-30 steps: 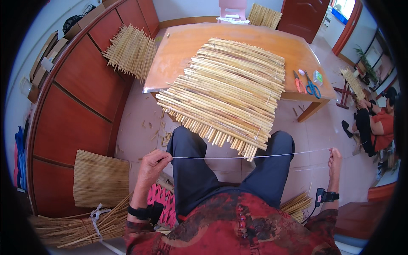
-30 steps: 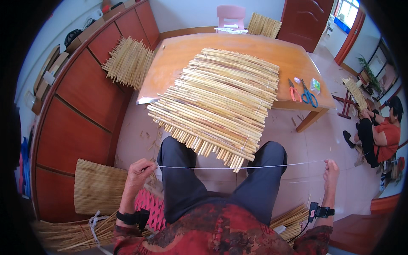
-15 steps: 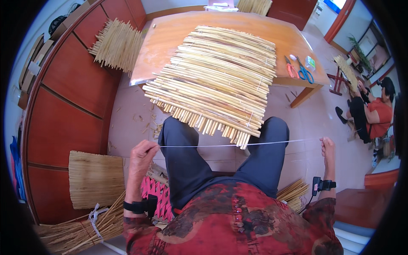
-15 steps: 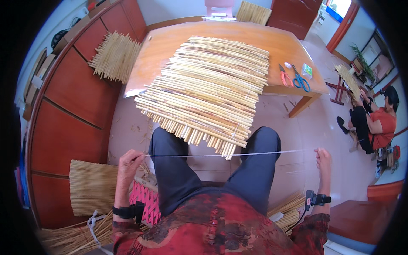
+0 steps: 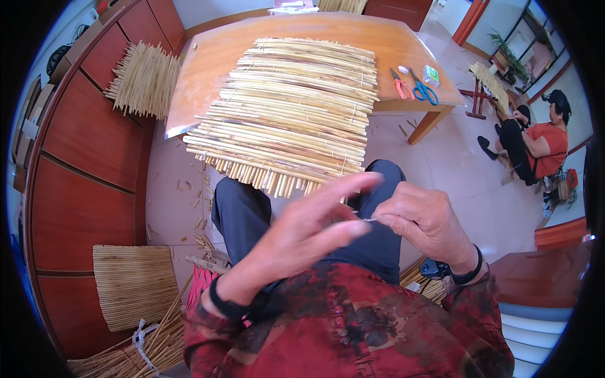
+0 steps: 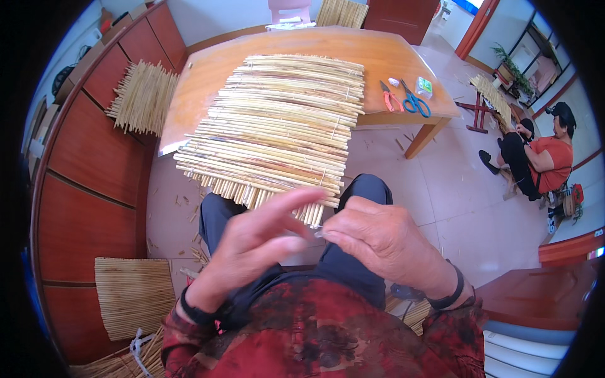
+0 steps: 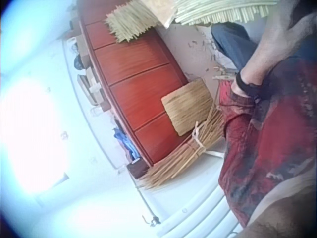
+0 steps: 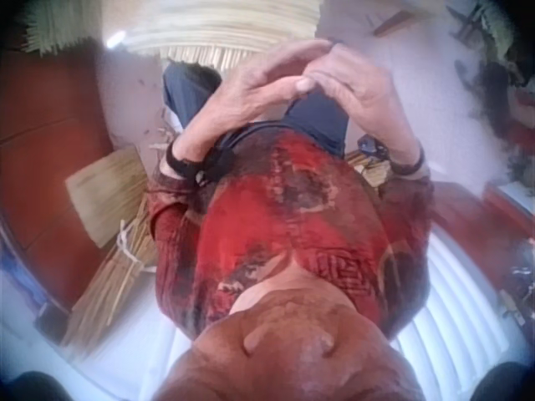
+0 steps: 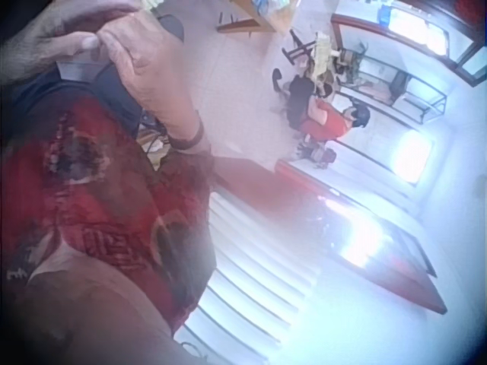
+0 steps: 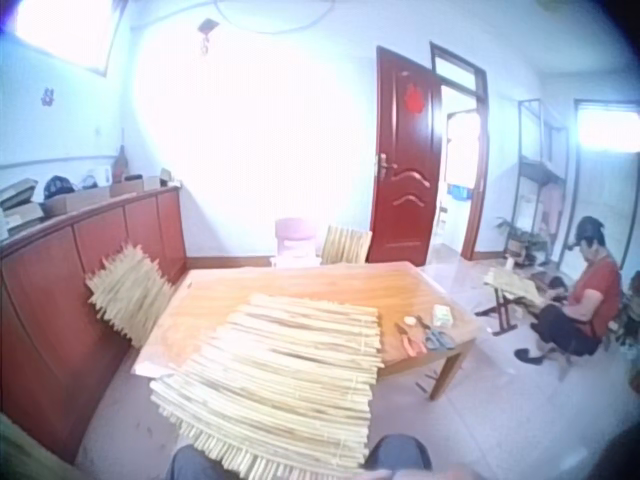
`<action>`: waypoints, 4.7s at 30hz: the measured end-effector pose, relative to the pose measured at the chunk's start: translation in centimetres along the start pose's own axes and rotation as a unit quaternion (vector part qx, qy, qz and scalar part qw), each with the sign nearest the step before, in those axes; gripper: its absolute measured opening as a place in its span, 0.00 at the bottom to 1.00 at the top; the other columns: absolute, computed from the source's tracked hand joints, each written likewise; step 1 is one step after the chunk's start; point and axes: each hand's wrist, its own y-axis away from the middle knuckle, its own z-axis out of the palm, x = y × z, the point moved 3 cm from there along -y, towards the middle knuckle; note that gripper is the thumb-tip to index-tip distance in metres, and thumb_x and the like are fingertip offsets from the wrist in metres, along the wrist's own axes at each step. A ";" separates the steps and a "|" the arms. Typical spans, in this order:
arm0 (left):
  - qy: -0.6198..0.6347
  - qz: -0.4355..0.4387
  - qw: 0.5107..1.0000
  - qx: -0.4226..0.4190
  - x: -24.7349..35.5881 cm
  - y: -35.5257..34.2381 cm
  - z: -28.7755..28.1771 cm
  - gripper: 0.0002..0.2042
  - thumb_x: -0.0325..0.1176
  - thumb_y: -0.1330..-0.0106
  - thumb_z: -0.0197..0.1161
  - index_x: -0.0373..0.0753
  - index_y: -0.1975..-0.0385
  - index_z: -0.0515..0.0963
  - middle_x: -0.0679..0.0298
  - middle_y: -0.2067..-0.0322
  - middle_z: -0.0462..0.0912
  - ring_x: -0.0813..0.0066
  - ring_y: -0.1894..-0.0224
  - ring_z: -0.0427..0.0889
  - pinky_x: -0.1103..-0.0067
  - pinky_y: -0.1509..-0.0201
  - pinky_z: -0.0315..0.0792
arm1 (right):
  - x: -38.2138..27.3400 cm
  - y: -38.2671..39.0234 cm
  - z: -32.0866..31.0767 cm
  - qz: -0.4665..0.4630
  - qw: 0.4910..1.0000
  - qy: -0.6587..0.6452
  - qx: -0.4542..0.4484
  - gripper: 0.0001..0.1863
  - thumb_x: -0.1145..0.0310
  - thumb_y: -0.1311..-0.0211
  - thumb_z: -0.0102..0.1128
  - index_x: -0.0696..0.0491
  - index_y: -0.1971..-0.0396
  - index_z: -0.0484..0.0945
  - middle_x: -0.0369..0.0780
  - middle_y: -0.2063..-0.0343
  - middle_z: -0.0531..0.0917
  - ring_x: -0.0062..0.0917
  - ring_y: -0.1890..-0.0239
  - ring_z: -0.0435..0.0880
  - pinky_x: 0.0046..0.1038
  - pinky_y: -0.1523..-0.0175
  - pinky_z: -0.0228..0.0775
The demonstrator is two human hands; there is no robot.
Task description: The person weaves a mat using straw sticks and white string, repeatedly threading the string through a needle, pulling it through the straw bundles, and securing the bundles together, occasionally using scissors to cut the string.
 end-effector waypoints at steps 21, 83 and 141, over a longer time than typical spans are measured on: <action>-0.212 -0.156 0.944 0.201 -2.4 11.7 -11.6 0.03 0.24 0.45 0.58 0.31 0.78 0.75 0.68 0.79 0.74 0.84 0.75 0.69 0.86 0.72 0.63 | 17.7 9.4 -7.7 0.282 0.877 -0.221 0.320 0.11 0.62 0.39 0.48 0.54 0.72 0.72 0.26 0.85 0.61 0.04 0.89 0.52 0.08 0.87 0.39; 0.149 -0.157 0.958 0.187 -3.6 10.3 -8.1 0.05 0.26 0.43 0.56 0.33 0.70 0.75 0.71 0.78 0.73 0.89 0.76 0.69 0.91 0.74 0.63 | 2.2 -5.7 11.7 0.189 0.870 -0.433 -0.141 0.04 0.74 0.44 0.53 0.58 0.70 0.72 0.29 0.75 0.71 0.07 0.74 0.67 0.11 0.69 0.61; 0.147 -0.171 0.952 0.207 -4.2 11.0 -7.0 0.04 0.22 0.42 0.52 0.31 0.70 0.73 0.60 0.72 0.78 0.84 0.86 0.74 0.91 0.86 0.67 | 1.0 -6.0 12.0 0.054 0.971 -0.185 -0.144 0.05 0.77 0.54 0.57 0.56 0.75 0.73 0.32 0.79 0.68 0.11 0.79 0.65 0.13 0.75 0.59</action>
